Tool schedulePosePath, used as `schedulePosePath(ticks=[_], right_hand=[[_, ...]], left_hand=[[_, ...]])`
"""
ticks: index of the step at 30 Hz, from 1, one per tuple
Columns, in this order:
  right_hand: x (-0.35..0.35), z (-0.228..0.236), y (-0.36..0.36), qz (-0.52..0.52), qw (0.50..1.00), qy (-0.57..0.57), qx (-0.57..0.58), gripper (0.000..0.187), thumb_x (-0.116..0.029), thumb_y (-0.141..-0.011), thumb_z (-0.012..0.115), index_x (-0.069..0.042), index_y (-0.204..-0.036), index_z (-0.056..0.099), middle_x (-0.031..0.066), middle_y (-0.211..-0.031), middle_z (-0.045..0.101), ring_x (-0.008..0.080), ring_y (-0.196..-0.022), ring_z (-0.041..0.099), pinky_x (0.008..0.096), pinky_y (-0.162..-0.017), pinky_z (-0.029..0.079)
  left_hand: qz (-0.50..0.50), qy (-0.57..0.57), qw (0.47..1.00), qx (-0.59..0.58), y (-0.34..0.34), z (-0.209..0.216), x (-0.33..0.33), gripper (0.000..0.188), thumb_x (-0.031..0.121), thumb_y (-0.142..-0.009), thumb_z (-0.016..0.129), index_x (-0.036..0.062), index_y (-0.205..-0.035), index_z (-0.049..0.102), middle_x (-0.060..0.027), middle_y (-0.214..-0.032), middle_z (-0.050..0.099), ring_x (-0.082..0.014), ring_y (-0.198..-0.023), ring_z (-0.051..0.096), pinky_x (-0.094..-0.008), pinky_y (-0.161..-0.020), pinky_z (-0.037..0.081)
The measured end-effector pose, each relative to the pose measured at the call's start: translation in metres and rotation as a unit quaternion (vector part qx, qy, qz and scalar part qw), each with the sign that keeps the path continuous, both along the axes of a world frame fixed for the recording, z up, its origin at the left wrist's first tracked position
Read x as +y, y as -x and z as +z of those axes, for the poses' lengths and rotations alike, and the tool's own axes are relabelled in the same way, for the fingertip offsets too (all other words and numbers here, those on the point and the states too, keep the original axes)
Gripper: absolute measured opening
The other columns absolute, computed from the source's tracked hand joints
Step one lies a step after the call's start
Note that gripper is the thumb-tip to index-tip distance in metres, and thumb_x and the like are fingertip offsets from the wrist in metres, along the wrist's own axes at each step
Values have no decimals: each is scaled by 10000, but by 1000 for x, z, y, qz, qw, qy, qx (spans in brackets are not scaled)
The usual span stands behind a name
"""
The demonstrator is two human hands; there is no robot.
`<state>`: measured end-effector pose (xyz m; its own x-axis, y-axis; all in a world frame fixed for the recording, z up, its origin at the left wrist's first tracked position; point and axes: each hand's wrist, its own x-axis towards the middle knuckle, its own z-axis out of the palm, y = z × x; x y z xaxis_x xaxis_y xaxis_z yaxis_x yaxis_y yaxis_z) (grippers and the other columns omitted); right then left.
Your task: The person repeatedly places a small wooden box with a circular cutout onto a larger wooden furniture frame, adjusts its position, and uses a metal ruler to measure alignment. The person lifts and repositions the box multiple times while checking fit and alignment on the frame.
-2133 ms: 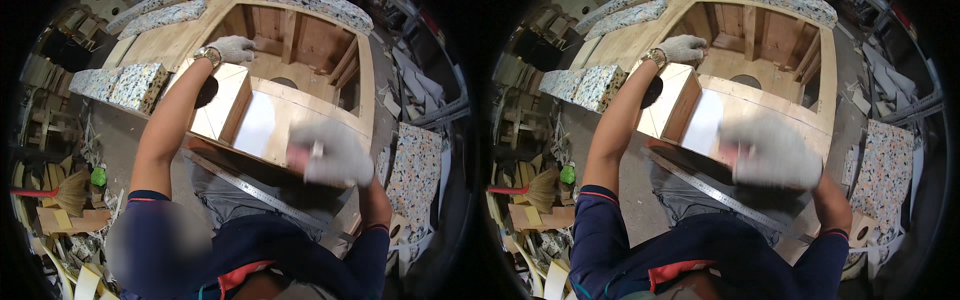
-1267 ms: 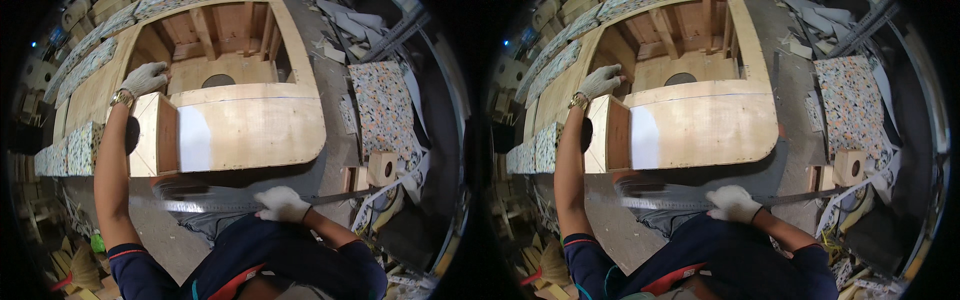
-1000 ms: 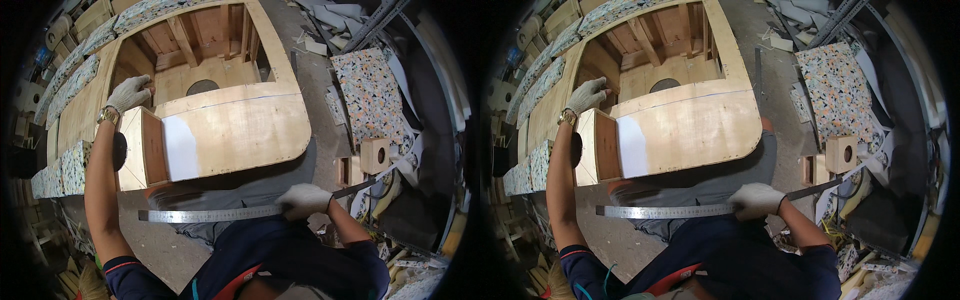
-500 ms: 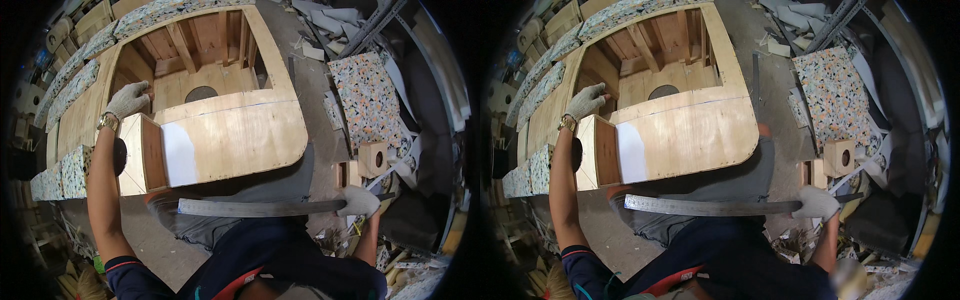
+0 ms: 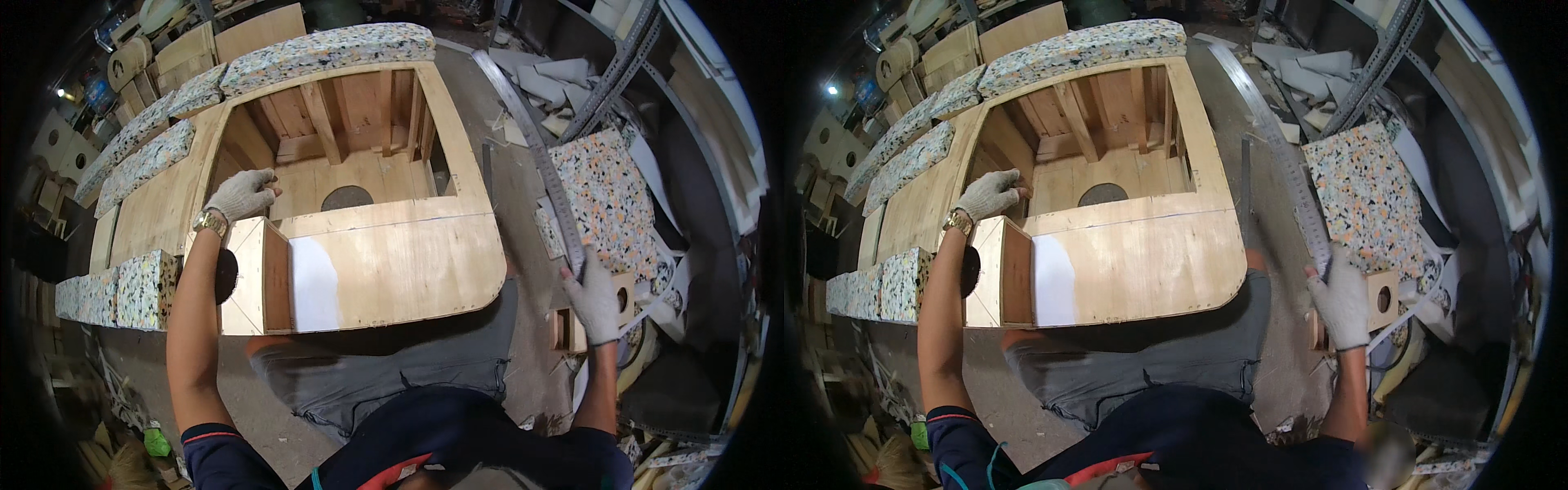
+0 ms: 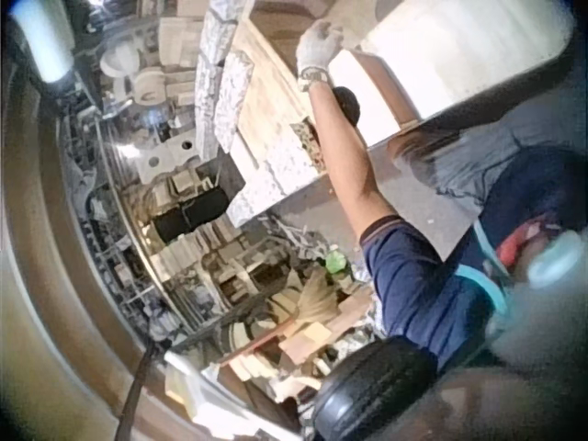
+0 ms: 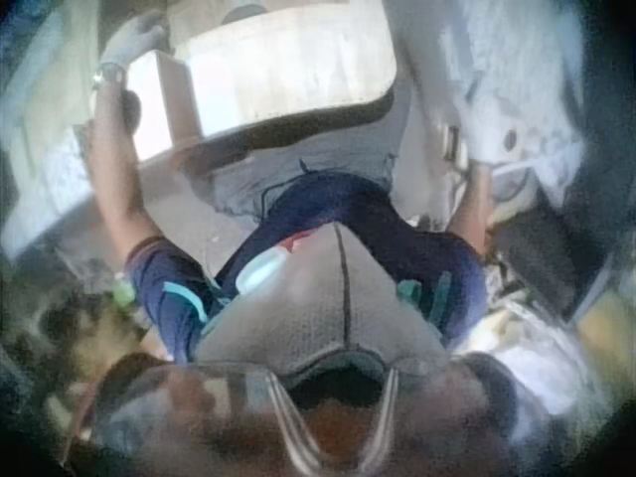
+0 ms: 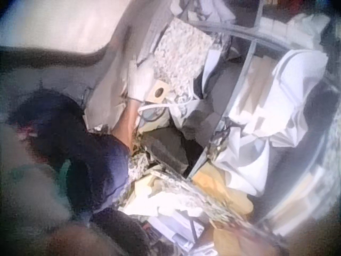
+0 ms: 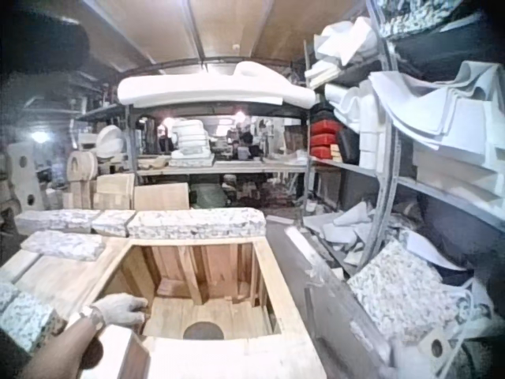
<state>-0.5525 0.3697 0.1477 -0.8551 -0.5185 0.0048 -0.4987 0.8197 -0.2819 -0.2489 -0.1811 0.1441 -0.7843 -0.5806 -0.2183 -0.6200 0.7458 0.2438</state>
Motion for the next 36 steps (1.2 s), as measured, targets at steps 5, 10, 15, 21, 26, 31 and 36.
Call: schedulePosePath(ticks=[5, 10, 15, 21, 26, 31, 36], right_hand=[[3, -128, 72, 49, 998, -32, 4, 584, -347, -940, 775, 55, -1314, 575, 345, -1071, 721, 515, -1018, 716, 567, -858, 557], [-44, -166, 146, 12, 993, 56, -107, 676, -392, -892, 819, 74, -1321, 584, 350, -1169, 714, 507, -1127, 697, 550, -948, 550], [-133, -128, 153, 67, 981, 167, 74, 737, -322, -878, 849, 41, -1456, 570, 257, -1184, 737, 359, -1114, 746, 463, -918, 592], [-257, 1, 17, 372, 864, 331, 81, 556, -243, -886, 834, -20, -1360, 647, 224, -1290, 700, 400, -1154, 711, 464, -988, 575], [-370, 1, -53, 516, 817, 248, 70, 472, -403, -960, 698, -60, -1284, 668, 209, -1217, 724, 431, -1114, 702, 504, -967, 571], [-429, -97, -59, 511, 854, 83, -49, 437, -429, -991, 692, -20, -1146, 715, 243, -1082, 748, 417, -1001, 722, 511, -880, 559], [-434, -117, -65, 517, 825, 7, -226, 483, -454, -1028, 669, 21, -1011, 753, 250, -931, 739, 385, -873, 708, 478, -819, 533]], left_hand=[[-1, 17, 1000, 4, 12, 4, 5, 657, 437, -905, 695, -2, -1394, 673, -245, -1320, 730, -414, -1268, 676, -462, -1076, 529], [0, 28, 999, 21, 3, -7, 1, 568, 455, -907, 675, 66, -1319, 705, -223, -1261, 752, -419, -1204, 696, -491, -1024, 542], [14, 29, 999, -17, 10, 0, 8, 425, 466, -968, 633, 113, -1191, 710, -193, -1155, 774, -431, -1118, 714, -520, -962, 550], [-8, 60, 998, 18, 13, -6, 5, 485, 499, -975, 632, 86, -1217, 708, -210, -1142, 768, -442, -1120, 707, -534, -946, 544], [-56, 69, 995, 54, 4, -23, -11, 489, 503, -968, 619, 83, -1206, 702, -253, -1159, 743, -469, -1112, 693, -544, -956, 540], [-37, 53, 998, 20, 13, -15, -10, 590, 558, -954, 625, 104, -1323, 705, -198, -1221, 759, -428, -1144, 708, -515, -973, 547], [-8, 45, 999, -7, 4, -12, 1, 597, 561, -963, 630, 114, -1351, 701, -178, -1174, 775, -387, -1105, 730, -496, -941, 556]])
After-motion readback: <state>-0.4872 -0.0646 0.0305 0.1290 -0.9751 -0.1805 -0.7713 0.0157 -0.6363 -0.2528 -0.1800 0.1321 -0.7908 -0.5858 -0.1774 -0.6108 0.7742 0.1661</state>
